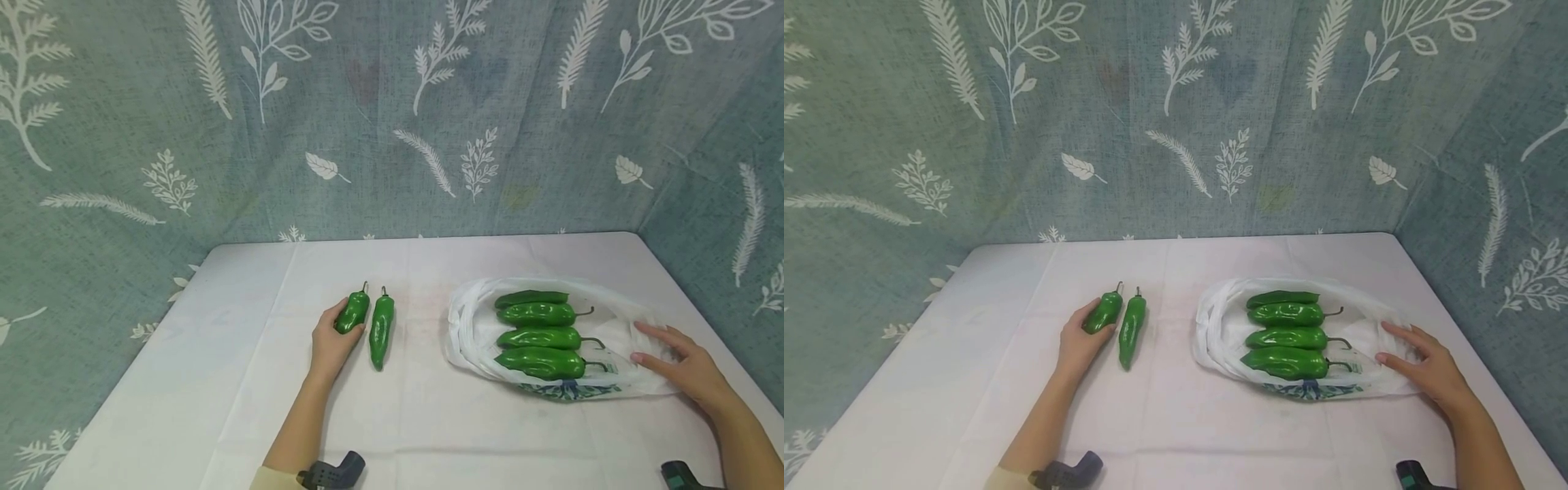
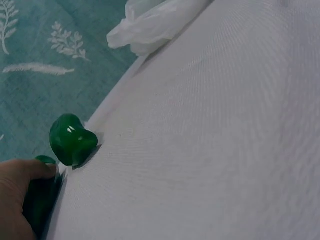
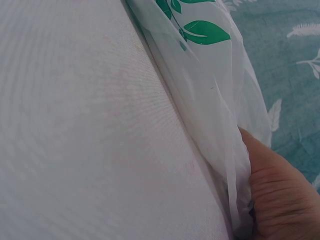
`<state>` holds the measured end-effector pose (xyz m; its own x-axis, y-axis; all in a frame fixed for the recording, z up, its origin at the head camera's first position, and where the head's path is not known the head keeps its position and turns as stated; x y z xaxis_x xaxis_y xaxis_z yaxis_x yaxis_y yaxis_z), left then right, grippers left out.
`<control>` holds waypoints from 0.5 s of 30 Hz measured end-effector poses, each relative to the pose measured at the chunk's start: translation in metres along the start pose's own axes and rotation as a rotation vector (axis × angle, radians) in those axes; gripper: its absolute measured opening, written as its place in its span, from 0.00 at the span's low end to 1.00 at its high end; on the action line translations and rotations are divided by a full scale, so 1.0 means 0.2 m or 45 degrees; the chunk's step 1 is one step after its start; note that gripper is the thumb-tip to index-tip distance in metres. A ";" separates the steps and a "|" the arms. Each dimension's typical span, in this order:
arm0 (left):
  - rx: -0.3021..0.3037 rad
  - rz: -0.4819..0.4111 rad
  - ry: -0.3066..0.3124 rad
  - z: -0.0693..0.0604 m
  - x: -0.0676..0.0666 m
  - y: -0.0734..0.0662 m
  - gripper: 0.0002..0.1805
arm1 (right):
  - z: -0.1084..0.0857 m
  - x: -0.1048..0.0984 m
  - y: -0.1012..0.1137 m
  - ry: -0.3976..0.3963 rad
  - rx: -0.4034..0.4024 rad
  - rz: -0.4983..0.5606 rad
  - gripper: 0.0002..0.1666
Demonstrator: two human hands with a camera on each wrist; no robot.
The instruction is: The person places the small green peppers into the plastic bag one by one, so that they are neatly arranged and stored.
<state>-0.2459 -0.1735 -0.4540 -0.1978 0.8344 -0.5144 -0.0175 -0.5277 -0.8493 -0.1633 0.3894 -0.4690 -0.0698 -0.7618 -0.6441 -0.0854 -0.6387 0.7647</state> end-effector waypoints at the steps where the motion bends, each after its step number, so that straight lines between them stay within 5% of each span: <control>1: 0.001 -0.004 -0.005 0.00 0.00 0.00 0.35 | 0.00 0.00 0.00 -0.002 0.000 -0.005 0.43; 15: -0.013 -0.098 -0.031 -0.03 -0.01 -0.04 0.34 | 0.00 0.00 0.00 -0.003 0.001 -0.015 0.43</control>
Point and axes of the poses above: each hand's wrist, its own z-axis towards the middle knuckle, its own x-axis out of the palm, y = z × x, the point moved 4 cm from there along z, towards the middle knuckle
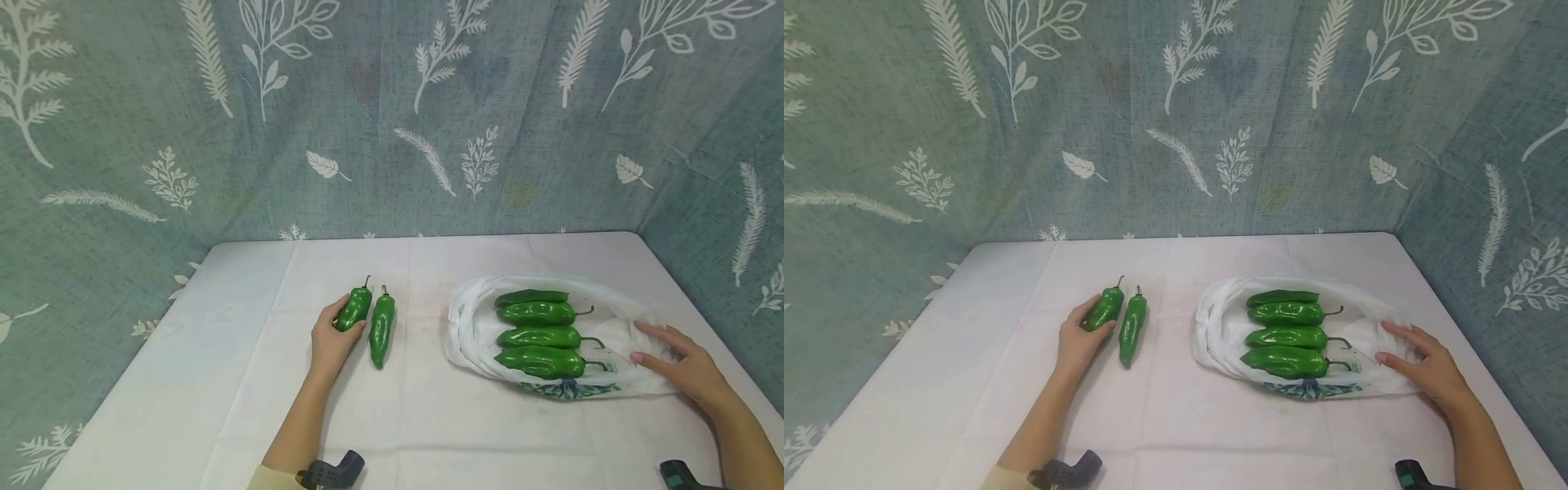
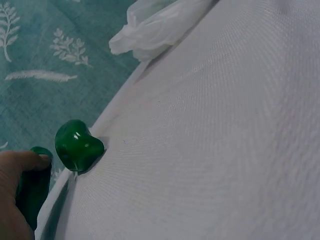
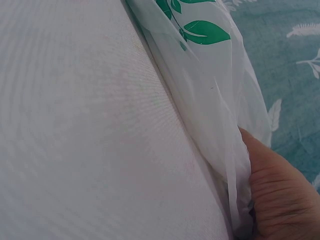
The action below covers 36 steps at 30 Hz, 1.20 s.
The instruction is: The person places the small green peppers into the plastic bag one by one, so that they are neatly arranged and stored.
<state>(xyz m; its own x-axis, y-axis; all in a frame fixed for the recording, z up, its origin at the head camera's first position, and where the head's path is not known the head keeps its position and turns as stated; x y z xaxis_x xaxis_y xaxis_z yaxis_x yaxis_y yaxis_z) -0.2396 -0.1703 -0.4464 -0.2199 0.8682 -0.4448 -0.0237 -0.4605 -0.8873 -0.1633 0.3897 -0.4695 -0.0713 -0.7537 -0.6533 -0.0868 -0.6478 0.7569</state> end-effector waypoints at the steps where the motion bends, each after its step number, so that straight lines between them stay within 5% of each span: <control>1: 0.003 -0.008 -0.002 0.00 0.00 -0.01 0.34 | 0.00 0.00 0.00 0.002 -0.001 0.000 0.43; 16: 0.071 -0.124 0.057 -0.04 0.04 -0.19 0.33 | -0.01 -0.01 0.00 -0.004 -0.022 -0.013 0.42; 28: 0.114 -0.134 0.096 -0.02 0.03 -0.32 0.32 | -0.01 0.00 0.01 -0.010 -0.007 0.023 0.42; 36: 0.107 -0.156 0.128 0.01 0.09 -0.41 0.34 | -0.01 0.00 0.01 0.002 -0.005 0.033 0.42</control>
Point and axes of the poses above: each hand's wrist, its own z-axis towards the middle knuckle, its own x-axis out of the palm, y = z × x, the point moved 4 cm from there along z, towards the middle knuckle
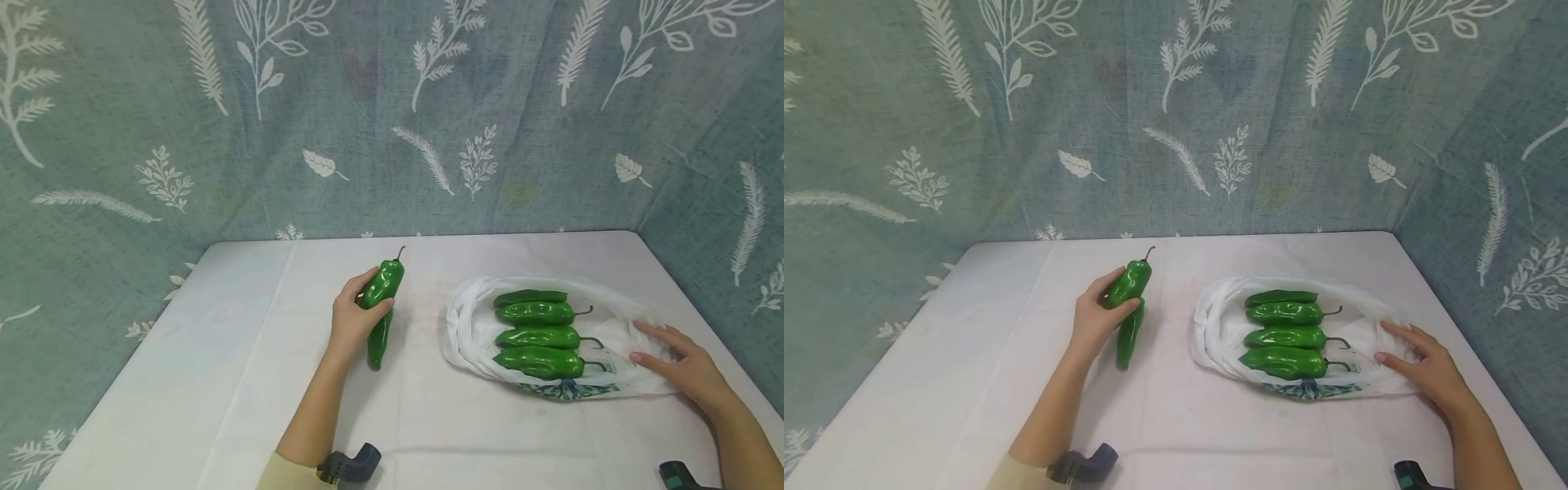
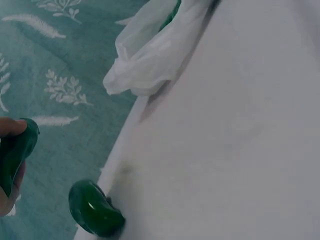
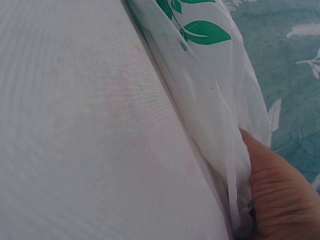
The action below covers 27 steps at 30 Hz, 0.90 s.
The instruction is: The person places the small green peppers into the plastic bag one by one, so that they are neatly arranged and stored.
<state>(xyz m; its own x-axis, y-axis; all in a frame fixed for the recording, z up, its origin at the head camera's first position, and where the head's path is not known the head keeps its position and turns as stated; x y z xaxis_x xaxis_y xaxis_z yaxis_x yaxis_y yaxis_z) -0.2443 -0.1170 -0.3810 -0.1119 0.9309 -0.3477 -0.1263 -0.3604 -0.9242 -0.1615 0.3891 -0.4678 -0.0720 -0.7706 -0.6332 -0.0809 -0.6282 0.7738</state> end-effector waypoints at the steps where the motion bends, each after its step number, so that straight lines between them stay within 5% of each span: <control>1: 0.004 0.000 0.008 0.01 0.01 -0.02 0.34 | 0.00 0.00 0.00 -0.001 0.002 -0.005 0.42; 12: 0.185 -0.024 0.107 0.10 0.14 -0.20 0.32 | 0.00 0.00 -0.01 0.004 0.026 -0.021 0.43; 27: 0.312 0.012 0.281 0.10 0.42 -0.31 0.30 | 0.00 0.00 0.00 0.005 0.013 -0.013 0.43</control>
Point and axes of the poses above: each hand's wrist, its own z-axis towards the middle knuckle, its own x-axis out of the palm, y = z × x, the point moved 4 cm from there along z, towards the middle knuckle
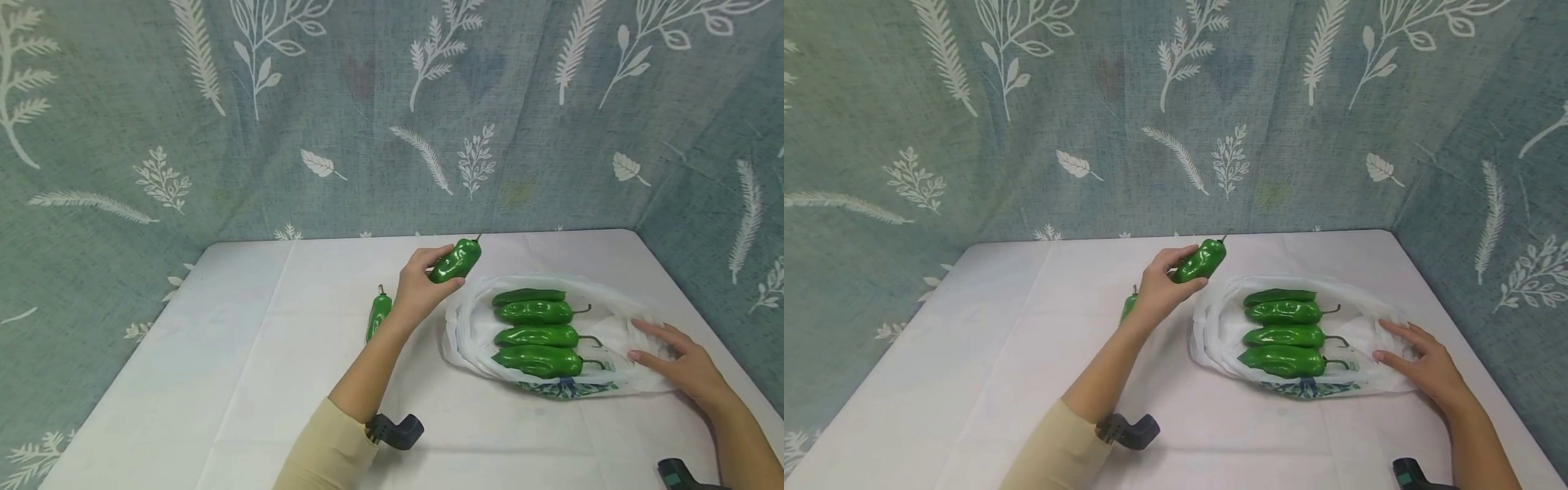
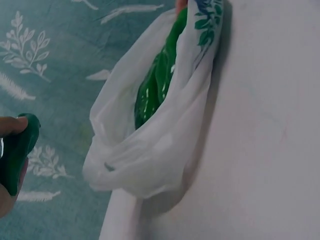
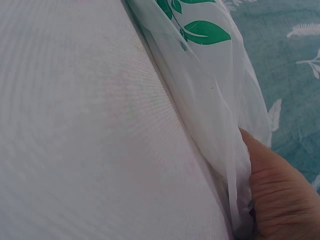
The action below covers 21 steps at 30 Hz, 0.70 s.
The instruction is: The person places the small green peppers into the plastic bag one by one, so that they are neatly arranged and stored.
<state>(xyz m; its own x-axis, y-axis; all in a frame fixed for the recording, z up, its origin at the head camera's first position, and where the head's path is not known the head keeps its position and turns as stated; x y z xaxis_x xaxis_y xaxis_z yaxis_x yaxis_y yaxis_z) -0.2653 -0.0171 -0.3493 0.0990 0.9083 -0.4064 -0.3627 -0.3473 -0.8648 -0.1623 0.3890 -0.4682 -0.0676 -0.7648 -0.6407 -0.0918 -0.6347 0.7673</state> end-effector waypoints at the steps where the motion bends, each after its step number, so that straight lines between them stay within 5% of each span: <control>1: 0.006 -0.004 0.014 0.01 0.02 0.00 0.30 | 0.00 0.00 0.00 -0.002 -0.001 -0.001 0.43; 10: 0.152 -0.039 0.081 0.05 0.18 -0.02 0.29 | 0.01 0.00 0.00 -0.010 0.004 -0.013 0.43; 15: 0.156 -0.045 0.181 0.06 0.27 -0.01 0.29 | 0.01 0.00 -0.01 0.004 0.019 -0.022 0.44; 21: 0.128 0.078 0.304 0.05 0.37 0.02 0.29 | 0.01 0.00 -0.01 0.006 0.016 -0.032 0.44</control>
<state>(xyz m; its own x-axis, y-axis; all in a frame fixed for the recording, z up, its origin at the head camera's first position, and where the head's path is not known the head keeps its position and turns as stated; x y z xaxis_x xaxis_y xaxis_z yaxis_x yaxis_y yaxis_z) -0.2677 0.0514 -0.3793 0.2855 0.8015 -0.5254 -0.4638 -0.3641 -0.8076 -0.1638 0.3905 -0.4700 -0.0604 -0.7493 -0.6595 -0.1061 -0.6521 0.7507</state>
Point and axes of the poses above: each hand's wrist, its own z-axis towards the middle knuckle, its own x-axis out of the palm, y = z × x, the point moved 4 cm from there along z, towards the middle knuckle
